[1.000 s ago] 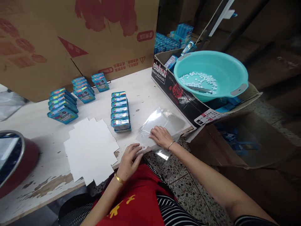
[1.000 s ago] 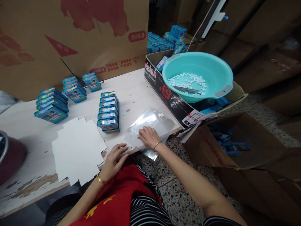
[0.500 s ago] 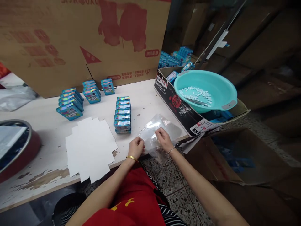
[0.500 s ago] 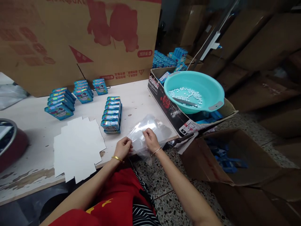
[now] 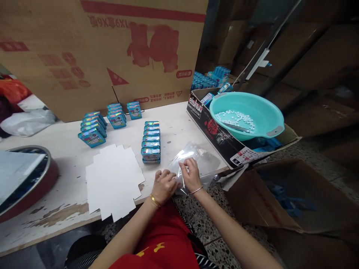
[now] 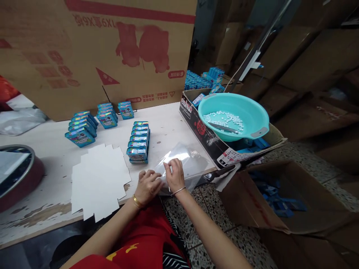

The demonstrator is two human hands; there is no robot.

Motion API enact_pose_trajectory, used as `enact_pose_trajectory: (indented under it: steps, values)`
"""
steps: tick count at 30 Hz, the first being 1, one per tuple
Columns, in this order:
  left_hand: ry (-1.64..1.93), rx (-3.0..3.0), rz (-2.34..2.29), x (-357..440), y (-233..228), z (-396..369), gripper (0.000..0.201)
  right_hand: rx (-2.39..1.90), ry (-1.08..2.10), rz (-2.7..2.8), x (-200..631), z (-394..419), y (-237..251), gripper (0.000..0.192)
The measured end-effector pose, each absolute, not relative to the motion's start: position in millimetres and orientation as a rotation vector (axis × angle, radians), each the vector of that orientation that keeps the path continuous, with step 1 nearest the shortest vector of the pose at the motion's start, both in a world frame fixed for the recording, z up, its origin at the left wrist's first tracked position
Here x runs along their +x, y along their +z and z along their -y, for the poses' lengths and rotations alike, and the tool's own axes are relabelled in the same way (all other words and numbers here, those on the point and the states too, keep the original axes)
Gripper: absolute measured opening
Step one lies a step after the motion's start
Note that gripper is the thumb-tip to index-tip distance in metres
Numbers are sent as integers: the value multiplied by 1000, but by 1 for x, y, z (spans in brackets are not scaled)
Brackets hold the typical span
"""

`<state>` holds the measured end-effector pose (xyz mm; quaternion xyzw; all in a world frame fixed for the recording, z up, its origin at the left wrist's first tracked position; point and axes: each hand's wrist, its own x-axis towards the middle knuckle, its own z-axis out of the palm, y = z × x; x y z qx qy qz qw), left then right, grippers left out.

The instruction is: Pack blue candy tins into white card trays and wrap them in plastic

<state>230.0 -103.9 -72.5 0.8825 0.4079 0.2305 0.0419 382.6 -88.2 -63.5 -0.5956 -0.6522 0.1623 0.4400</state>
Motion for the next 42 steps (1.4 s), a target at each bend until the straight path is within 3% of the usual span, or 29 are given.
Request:
enact_pose_trajectory:
  steps: [4,8,15,17,21,25,28,35,38,42]
  values:
    - [555,2623,-1031,240,-86,106,22,-1437,651,1656,383,94,-77,25]
    - [539,2549,-953,247,-98,97,44,-1435,893,1576,395,101,-100,52]
    - [531,2539,-855,242,-104,90,40,-1481,880,1841,409,117,-115,87]
    - [524,2568,-816,241,-100,87,43,-1569,732,1866,401,120,-113,82]
    - [396,2619,-882,241,-90,82,45,-1751,411,1771,393,118,-105,51]
    - [252,2630,-947,255,-82,80,39,-1868,353,1745,403,110,-83,25]
    - [149,2553,-1049,277,-73,76,36,-1799,262,1773,405,107,-61,21]
    - [-36,2344,-1344,305,-31,59,55,-1596,-110,1739,402,99,-20,20]
    - [47,2321,-1318,297,-26,53,70,-1577,-254,1646,416,89,-12,20]
    - [317,2439,-924,273,-21,53,43,-1581,-505,1626,434,73,-5,20]
